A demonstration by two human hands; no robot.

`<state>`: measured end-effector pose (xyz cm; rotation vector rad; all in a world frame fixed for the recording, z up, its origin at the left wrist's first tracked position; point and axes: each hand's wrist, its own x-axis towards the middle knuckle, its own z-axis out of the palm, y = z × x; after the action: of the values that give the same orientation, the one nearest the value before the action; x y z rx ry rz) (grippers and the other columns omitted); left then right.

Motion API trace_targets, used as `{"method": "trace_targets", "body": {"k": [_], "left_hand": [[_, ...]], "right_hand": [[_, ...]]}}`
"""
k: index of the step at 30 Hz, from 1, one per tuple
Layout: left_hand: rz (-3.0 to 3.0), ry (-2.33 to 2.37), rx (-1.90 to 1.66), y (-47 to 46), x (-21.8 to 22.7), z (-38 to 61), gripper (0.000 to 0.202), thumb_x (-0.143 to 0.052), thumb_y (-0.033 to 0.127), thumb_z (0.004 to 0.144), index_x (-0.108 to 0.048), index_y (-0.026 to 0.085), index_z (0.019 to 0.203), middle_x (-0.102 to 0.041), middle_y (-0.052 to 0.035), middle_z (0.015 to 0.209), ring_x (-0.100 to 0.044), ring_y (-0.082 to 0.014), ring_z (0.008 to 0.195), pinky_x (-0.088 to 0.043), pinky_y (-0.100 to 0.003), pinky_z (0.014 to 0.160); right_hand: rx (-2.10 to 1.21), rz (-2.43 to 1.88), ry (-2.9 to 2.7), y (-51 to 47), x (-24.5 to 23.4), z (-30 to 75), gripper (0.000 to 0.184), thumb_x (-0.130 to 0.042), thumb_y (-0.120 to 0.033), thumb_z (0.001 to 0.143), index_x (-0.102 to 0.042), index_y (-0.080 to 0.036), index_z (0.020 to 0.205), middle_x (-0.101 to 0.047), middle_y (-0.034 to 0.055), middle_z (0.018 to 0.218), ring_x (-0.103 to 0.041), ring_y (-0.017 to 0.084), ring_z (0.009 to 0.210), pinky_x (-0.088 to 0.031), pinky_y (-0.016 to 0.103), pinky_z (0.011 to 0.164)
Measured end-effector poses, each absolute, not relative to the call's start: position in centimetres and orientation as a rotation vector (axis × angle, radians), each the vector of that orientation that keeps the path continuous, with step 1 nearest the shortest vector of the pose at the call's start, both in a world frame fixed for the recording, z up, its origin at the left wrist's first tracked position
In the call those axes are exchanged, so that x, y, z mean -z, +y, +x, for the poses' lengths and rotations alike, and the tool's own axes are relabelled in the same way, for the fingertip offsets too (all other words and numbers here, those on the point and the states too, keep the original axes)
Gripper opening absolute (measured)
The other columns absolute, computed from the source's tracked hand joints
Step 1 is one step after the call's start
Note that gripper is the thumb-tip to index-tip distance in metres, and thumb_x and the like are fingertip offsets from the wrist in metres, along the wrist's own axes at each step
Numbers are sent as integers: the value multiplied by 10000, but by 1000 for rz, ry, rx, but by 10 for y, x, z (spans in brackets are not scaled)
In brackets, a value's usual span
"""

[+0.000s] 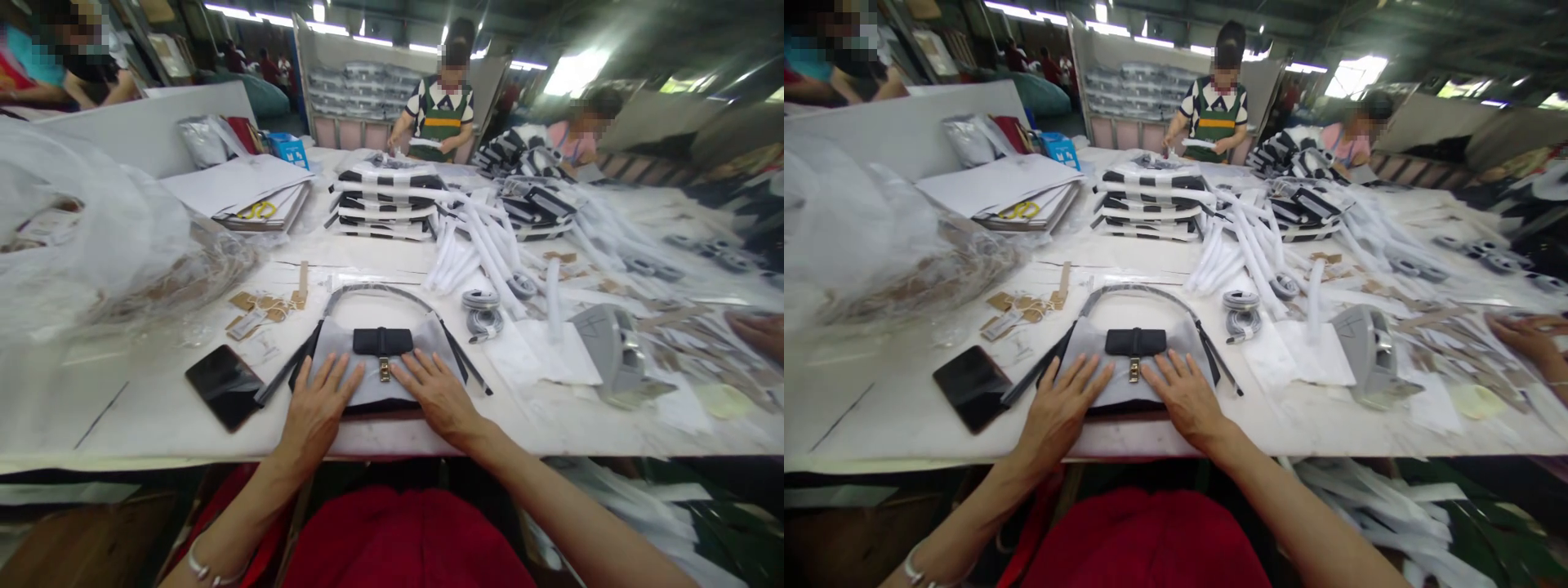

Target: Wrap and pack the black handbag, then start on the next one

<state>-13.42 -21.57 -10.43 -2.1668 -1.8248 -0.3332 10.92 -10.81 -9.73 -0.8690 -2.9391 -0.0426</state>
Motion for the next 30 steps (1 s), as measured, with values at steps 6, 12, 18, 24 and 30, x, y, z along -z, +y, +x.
{"method": "trace_targets", "body": {"k": [6,12,18,24,30], "left_hand": [[-2293,-1673,272,-200,46,-104,679,-467,33,846,-396,269,1479,-330,-123,1573,-257,-315,1472,-202,-613,1183],[-2488,-1665,95,-185,59,-90,585,-425,24,880,-471,253,1416,-557,-133,1408,-623,-237,1183,-534,-414,954],[-2214,-1546,406,-205,115,-92,580,-378,-1,877,-514,222,1395,-557,-143,1406,-567,-252,1257,-484,-441,1028],[-2060,-1413,561,-201,141,-97,575,-350,32,896,-533,256,1393,-567,-118,1401,-562,-283,1258,-375,-518,1100],[-2016,-1333,630,-198,143,-102,602,-356,27,882,-504,255,1419,-588,-89,1383,-592,-251,1222,-341,-462,1129]], "right_hand": [[36,-828,-2986,-103,91,110,707,-419,22,842,-373,-246,1495,-441,128,1510,-400,316,1388,-377,586,1092],[-20,-838,-2970,-101,91,110,636,-414,21,848,-453,-205,1442,-470,130,1487,-434,314,1366,-399,565,1088],[3,-842,-2830,-109,101,111,553,-376,-56,937,-421,-224,1463,-498,124,1462,-443,307,1356,-390,574,1090],[58,-841,-2898,-112,77,110,513,-431,-153,943,-419,-234,1449,-491,110,1467,-448,291,1347,-367,555,1109],[48,-869,-2827,-132,58,104,649,-608,-435,895,-399,-194,1460,-432,147,1511,-305,355,1431,-156,622,1181]]}}
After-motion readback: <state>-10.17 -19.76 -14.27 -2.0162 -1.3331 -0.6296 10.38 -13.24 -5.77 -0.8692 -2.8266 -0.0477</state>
